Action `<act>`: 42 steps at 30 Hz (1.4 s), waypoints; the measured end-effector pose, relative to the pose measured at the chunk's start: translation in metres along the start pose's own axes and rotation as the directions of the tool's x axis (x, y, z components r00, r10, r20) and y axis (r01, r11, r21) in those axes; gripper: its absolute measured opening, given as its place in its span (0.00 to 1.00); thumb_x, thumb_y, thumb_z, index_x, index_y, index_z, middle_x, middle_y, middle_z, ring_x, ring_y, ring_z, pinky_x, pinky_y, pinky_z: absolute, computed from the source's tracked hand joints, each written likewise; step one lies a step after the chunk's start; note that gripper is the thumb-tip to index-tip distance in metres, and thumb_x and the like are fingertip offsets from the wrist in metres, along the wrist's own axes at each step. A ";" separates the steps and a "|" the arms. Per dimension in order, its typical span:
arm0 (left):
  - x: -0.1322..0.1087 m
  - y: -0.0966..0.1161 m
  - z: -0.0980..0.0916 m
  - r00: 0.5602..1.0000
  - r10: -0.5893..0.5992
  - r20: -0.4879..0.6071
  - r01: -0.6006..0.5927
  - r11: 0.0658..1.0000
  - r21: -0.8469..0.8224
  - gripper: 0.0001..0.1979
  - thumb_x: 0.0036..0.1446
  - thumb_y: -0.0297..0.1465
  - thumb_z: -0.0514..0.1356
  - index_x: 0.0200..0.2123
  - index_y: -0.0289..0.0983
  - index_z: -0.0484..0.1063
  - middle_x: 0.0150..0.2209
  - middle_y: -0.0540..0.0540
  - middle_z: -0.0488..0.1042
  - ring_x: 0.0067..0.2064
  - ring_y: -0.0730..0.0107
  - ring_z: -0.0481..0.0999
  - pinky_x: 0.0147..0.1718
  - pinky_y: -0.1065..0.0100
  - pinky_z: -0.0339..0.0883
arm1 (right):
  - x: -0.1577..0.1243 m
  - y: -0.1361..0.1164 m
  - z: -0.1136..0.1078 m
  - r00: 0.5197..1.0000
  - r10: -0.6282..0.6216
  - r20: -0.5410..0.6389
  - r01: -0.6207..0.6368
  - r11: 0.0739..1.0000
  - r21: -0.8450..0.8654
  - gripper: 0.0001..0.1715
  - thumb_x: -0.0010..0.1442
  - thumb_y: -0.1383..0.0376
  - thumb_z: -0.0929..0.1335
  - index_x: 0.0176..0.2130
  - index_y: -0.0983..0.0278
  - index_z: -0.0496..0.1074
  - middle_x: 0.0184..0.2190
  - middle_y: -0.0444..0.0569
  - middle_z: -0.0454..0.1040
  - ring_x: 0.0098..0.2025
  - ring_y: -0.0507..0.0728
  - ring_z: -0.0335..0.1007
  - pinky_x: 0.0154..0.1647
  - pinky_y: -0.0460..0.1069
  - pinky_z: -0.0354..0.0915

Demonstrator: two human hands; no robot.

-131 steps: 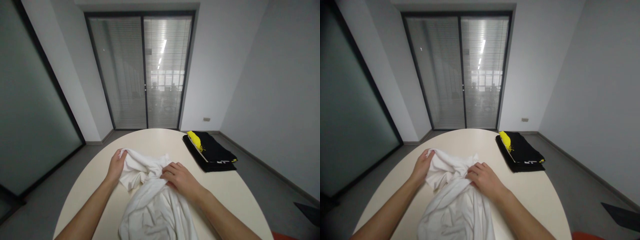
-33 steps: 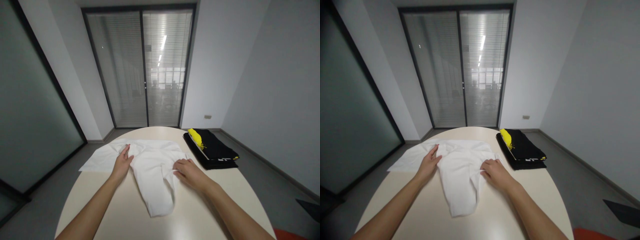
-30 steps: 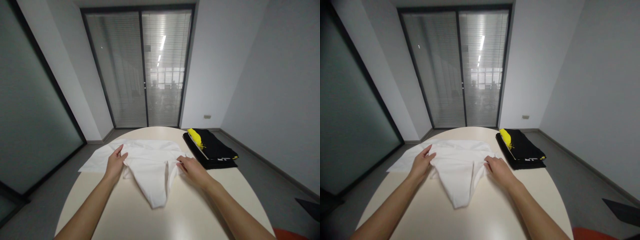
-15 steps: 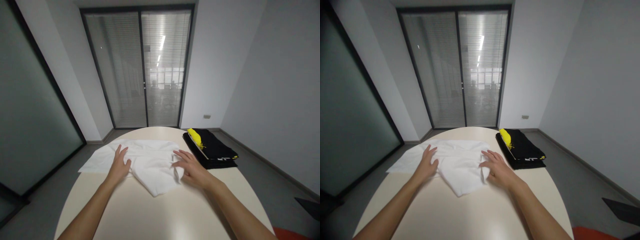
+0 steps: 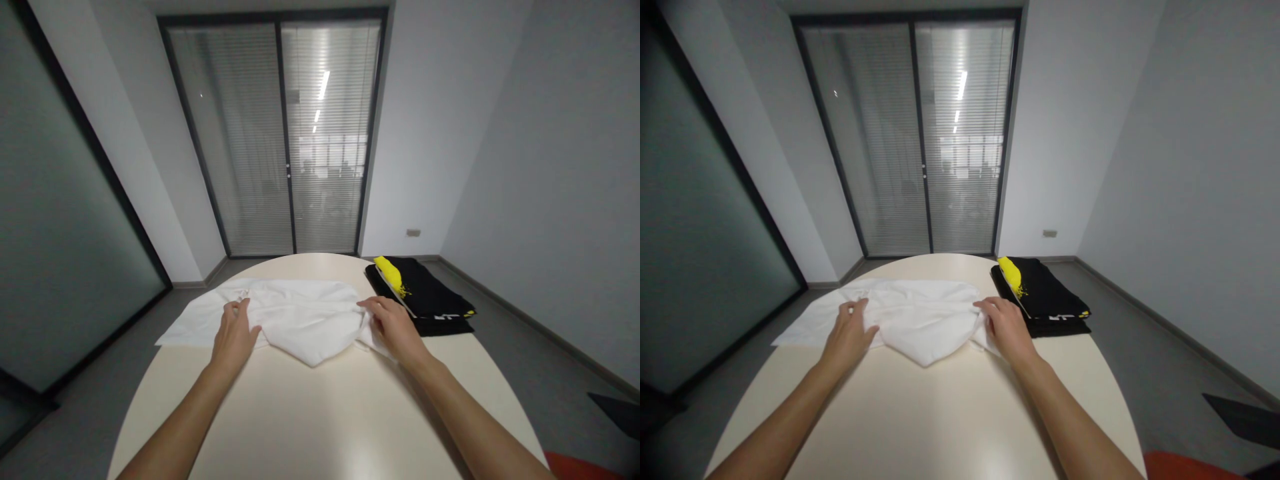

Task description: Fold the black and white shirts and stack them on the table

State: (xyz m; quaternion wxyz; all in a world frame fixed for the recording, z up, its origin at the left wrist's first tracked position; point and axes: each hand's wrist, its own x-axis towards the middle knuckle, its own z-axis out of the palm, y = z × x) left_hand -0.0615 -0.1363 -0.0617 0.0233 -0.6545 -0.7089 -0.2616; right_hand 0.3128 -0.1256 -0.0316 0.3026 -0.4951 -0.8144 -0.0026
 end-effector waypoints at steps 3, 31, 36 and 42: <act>-0.004 0.014 -0.008 0.988 -0.076 0.135 0.072 0.997 0.034 0.21 0.61 0.32 0.57 0.56 0.35 0.58 0.44 0.36 0.74 0.44 0.49 0.79 0.43 0.56 0.69 | -0.002 0.001 0.003 0.989 -0.122 0.079 0.119 0.992 0.047 0.28 0.54 0.78 0.61 0.49 0.60 0.76 0.51 0.53 0.75 0.54 0.61 0.69 0.57 0.57 0.62; 0.022 -0.024 -0.042 0.933 -0.280 -0.225 0.266 0.960 -0.089 0.11 0.60 0.32 0.52 0.40 0.42 0.73 0.31 0.47 0.77 0.34 0.58 0.76 0.32 0.66 0.61 | -0.006 -0.033 -0.018 0.882 -0.141 0.450 0.000 0.954 0.299 0.16 0.58 0.67 0.65 0.42 0.62 0.80 0.30 0.46 0.80 0.29 0.53 0.71 0.34 0.45 0.61; 0.007 0.015 -0.041 0.987 -0.065 -0.146 0.050 0.993 -0.104 0.13 0.63 0.35 0.52 0.48 0.42 0.71 0.37 0.48 0.79 0.35 0.63 0.77 0.36 0.67 0.64 | -0.021 -0.078 -0.023 0.583 -0.324 0.745 -0.120 0.873 0.474 0.25 0.55 0.58 0.71 0.52 0.62 0.78 0.32 0.45 0.81 0.30 0.52 0.73 0.32 0.44 0.63; -0.013 0.031 -0.015 0.945 0.168 0.279 -0.174 0.985 -0.005 0.26 0.62 0.41 0.55 0.61 0.38 0.66 0.57 0.38 0.74 0.57 0.54 0.72 0.53 0.59 0.64 | -0.021 -0.085 -0.018 0.569 -0.445 0.692 -0.209 0.735 0.645 0.25 0.63 0.57 0.66 0.56 0.62 0.75 0.39 0.50 0.82 0.39 0.55 0.78 0.46 0.49 0.69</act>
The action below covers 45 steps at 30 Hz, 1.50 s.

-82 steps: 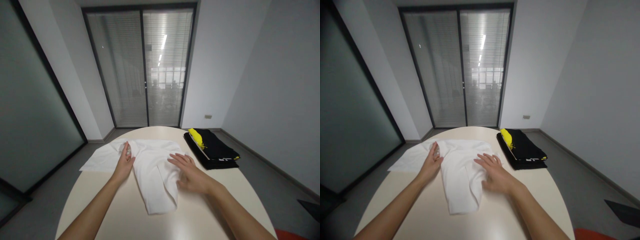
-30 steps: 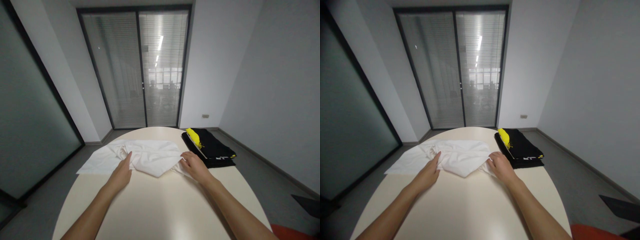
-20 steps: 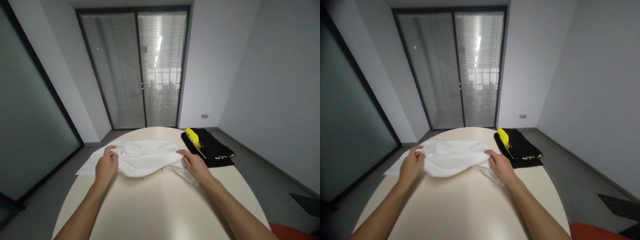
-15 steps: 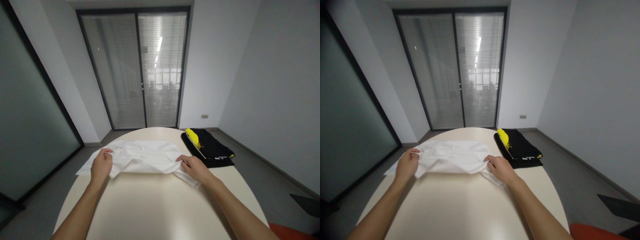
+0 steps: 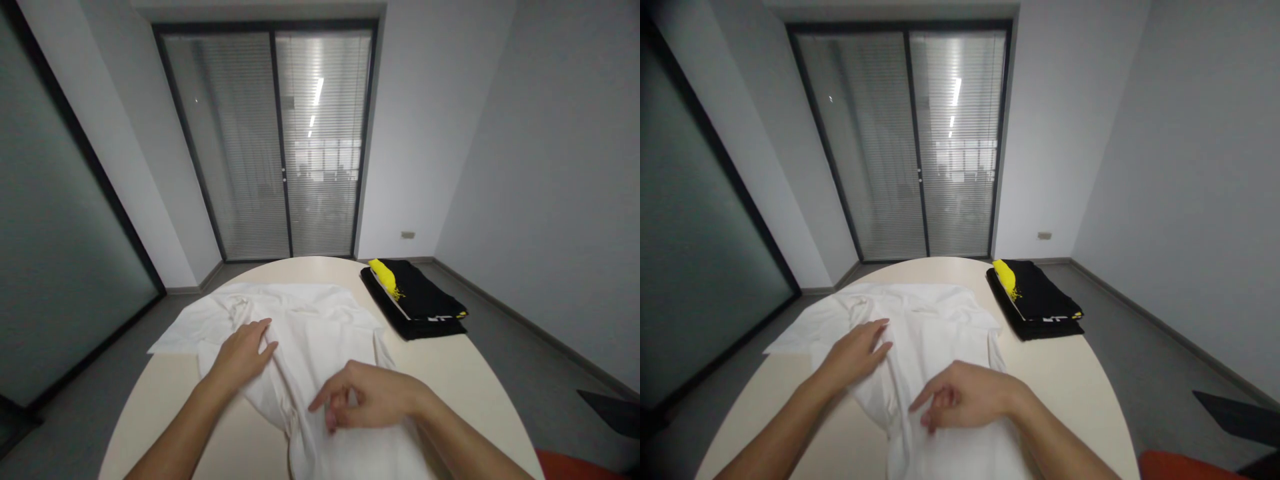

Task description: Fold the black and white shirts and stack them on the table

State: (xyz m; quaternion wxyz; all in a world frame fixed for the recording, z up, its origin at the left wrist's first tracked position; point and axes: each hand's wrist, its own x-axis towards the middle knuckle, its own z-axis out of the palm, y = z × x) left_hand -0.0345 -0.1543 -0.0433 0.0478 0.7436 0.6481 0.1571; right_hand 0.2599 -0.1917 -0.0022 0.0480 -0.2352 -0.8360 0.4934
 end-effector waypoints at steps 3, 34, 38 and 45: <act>-0.002 -0.012 0.004 0.993 0.028 0.113 -0.029 1.000 0.006 0.34 0.58 0.43 0.58 0.65 0.34 0.62 0.64 0.35 0.66 0.64 0.49 0.65 0.61 0.55 0.58 | 0.002 0.014 -0.012 0.925 -0.102 -0.367 -0.017 0.952 -0.305 0.28 0.60 0.56 0.70 0.59 0.60 0.72 0.55 0.54 0.75 0.58 0.62 0.68 0.63 0.57 0.59; 0.034 0.038 0.022 0.995 -0.080 0.066 0.060 0.964 0.260 0.32 0.69 0.44 0.46 0.71 0.38 0.50 0.69 0.30 0.54 0.66 0.39 0.60 0.57 0.44 0.57 | 0.031 0.012 0.037 0.950 -0.283 0.131 0.305 0.933 -0.193 0.20 0.55 0.52 0.74 0.46 0.57 0.81 0.49 0.48 0.79 0.49 0.56 0.75 0.54 0.48 0.63; 0.028 0.040 0.017 0.982 -0.139 0.128 0.086 0.933 0.349 0.33 0.64 0.46 0.51 0.67 0.35 0.59 0.58 0.27 0.70 0.56 0.37 0.71 0.53 0.42 0.59 | 0.023 0.013 0.014 0.975 -0.144 -0.167 0.117 0.980 -0.162 0.19 0.64 0.58 0.68 0.53 0.59 0.76 0.42 0.47 0.81 0.41 0.54 0.77 0.45 0.46 0.68; 0.052 0.039 -0.001 0.950 -0.251 0.183 0.186 0.932 0.311 0.30 0.63 0.50 0.48 0.42 0.32 0.79 0.43 0.27 0.79 0.47 0.36 0.78 0.44 0.45 0.67 | 0.015 0.080 -0.032 0.506 -0.020 -0.862 -0.370 0.898 -0.238 0.35 0.63 0.57 0.67 0.64 0.69 0.62 0.63 0.65 0.64 0.66 0.67 0.58 0.66 0.63 0.55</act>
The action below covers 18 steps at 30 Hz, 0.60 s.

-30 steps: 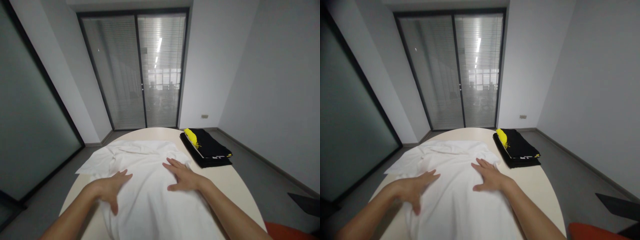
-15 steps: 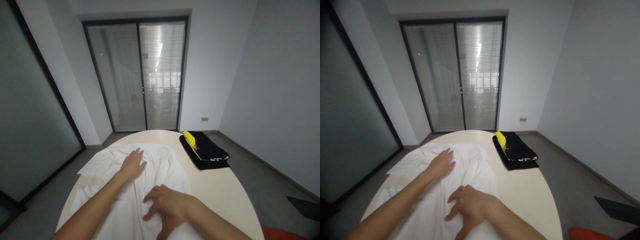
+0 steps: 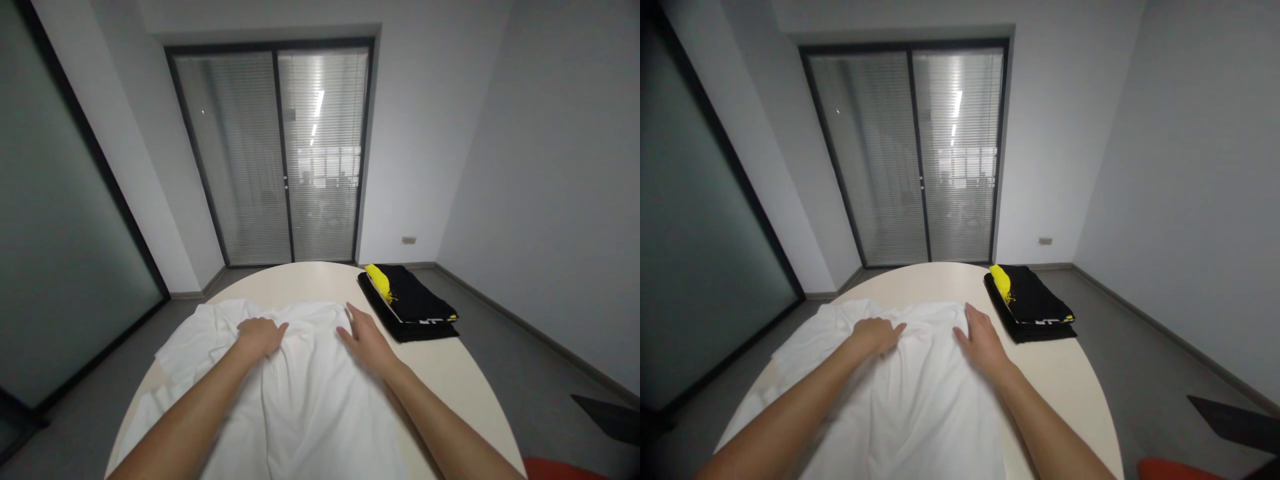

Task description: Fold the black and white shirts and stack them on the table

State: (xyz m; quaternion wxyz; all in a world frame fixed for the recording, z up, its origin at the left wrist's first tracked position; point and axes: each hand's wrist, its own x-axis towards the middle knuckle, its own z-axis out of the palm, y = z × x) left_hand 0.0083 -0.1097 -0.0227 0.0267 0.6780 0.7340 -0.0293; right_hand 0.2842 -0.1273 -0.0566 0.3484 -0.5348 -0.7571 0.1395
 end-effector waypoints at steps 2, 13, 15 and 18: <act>0.004 0.003 0.001 0.999 -0.020 -0.046 0.020 1.000 -0.016 0.30 0.66 0.48 0.45 0.41 0.31 0.79 0.44 0.26 0.78 0.48 0.38 0.77 0.44 0.47 0.67 | 0.002 0.013 0.006 0.998 0.022 0.066 -0.024 0.999 0.031 0.34 0.61 0.57 0.67 0.62 0.68 0.64 0.60 0.64 0.68 0.64 0.67 0.61 0.64 0.64 0.57; 0.005 -0.005 0.048 0.913 0.083 -0.399 -0.187 0.956 -0.228 0.22 0.59 0.29 0.56 0.57 0.37 0.69 0.47 0.38 0.73 0.50 0.53 0.71 0.51 0.58 0.62 | -0.018 -0.041 0.004 0.827 -0.388 0.406 0.200 0.879 0.433 0.21 0.59 0.69 0.67 0.52 0.60 0.72 0.45 0.49 0.79 0.54 0.60 0.71 0.58 0.58 0.63; 0.008 -0.008 0.051 0.905 0.070 -0.419 -0.204 0.937 -0.283 0.13 0.57 0.26 0.57 0.45 0.37 0.74 0.43 0.40 0.73 0.49 0.54 0.71 0.51 0.59 0.62 | -0.017 -0.040 0.010 0.870 -0.333 0.364 0.107 0.848 0.519 0.20 0.63 0.66 0.64 0.55 0.62 0.68 0.43 0.50 0.78 0.43 0.55 0.75 0.47 0.51 0.69; 0.011 -0.009 0.052 0.881 0.042 -0.471 -0.227 0.911 -0.345 0.09 0.57 0.23 0.55 0.40 0.37 0.71 0.44 0.41 0.71 0.49 0.57 0.72 0.51 0.61 0.64 | -0.012 -0.030 0.018 0.966 -0.139 0.217 0.014 0.869 0.494 0.25 0.65 0.62 0.64 0.60 0.61 0.63 0.49 0.52 0.75 0.33 0.51 0.71 0.37 0.48 0.69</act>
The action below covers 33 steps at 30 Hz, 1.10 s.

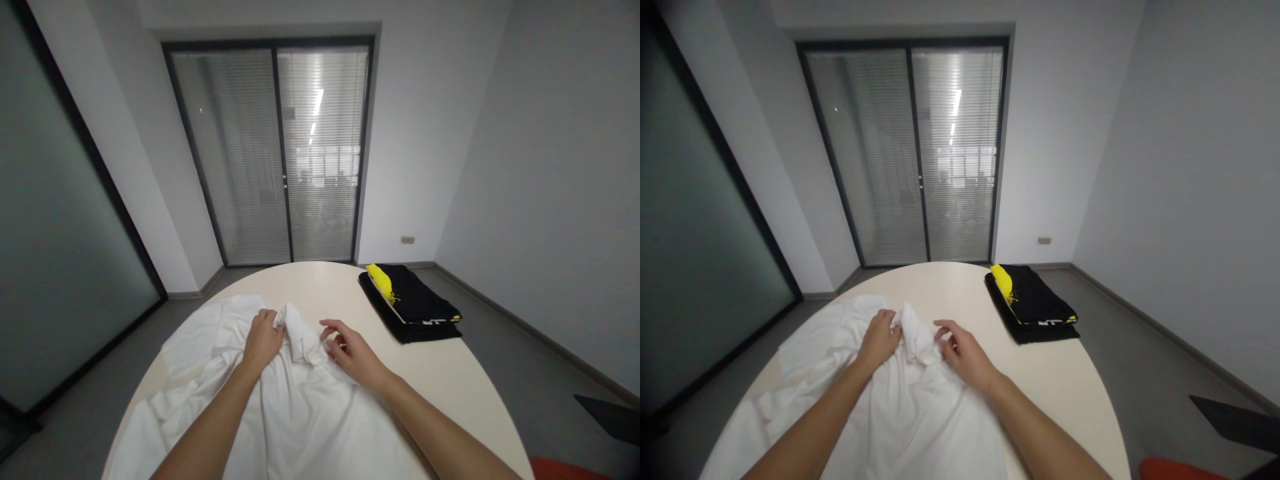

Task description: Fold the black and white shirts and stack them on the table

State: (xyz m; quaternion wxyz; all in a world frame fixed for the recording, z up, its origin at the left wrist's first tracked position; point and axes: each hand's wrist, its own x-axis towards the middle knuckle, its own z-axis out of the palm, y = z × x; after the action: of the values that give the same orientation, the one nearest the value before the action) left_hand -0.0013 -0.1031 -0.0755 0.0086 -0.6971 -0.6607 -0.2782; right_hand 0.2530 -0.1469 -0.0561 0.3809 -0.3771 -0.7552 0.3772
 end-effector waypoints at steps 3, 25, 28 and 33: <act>0.001 -0.001 -0.001 0.996 -0.022 -0.089 0.015 0.997 -0.079 0.12 0.59 0.22 0.53 0.45 0.39 0.66 0.47 0.41 0.68 0.52 0.60 0.71 0.52 0.63 0.65 | 0.003 0.007 -0.005 0.994 0.042 -0.096 -0.061 0.979 -0.195 0.30 0.60 0.58 0.69 0.60 0.61 0.66 0.53 0.54 0.72 0.31 0.51 0.68 0.37 0.49 0.67; -0.003 -0.013 0.027 0.999 -0.037 0.033 0.042 0.984 -0.173 0.37 0.61 0.40 0.57 0.68 0.31 0.50 0.67 0.30 0.58 0.69 0.42 0.54 0.65 0.47 0.51 | 0.005 0.014 -0.062 0.867 -0.147 -0.476 -0.149 0.835 -0.529 0.20 0.67 0.57 0.59 0.52 0.63 0.68 0.50 0.57 0.74 0.51 0.63 0.70 0.53 0.57 0.63; -0.012 -0.007 0.024 0.979 -0.038 0.199 0.041 0.999 -0.006 0.45 0.62 0.47 0.54 0.72 0.32 0.36 0.72 0.35 0.45 0.72 0.36 0.41 0.66 0.40 0.40 | 0.004 0.010 -0.055 0.950 -0.128 -0.284 -0.103 0.733 -0.672 0.24 0.65 0.52 0.63 0.55 0.61 0.70 0.51 0.56 0.75 0.56 0.64 0.66 0.57 0.59 0.60; -0.029 0.001 0.001 0.936 -0.028 0.351 -0.025 0.989 0.146 0.44 0.63 0.48 0.47 0.73 0.33 0.31 0.73 0.39 0.41 0.72 0.39 0.39 0.66 0.41 0.40 | 0.004 -0.001 -0.045 0.983 0.132 -0.131 -0.183 0.564 -0.805 0.22 0.66 0.50 0.63 0.44 0.61 0.78 0.38 0.54 0.80 0.50 0.64 0.72 0.53 0.57 0.58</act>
State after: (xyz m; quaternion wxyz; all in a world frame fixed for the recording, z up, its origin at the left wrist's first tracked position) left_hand 0.0011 -0.1292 -0.0874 -0.0581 -0.7325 -0.6710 -0.0990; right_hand 0.2902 -0.1311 -0.0353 0.1511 -0.5858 -0.7962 0.0109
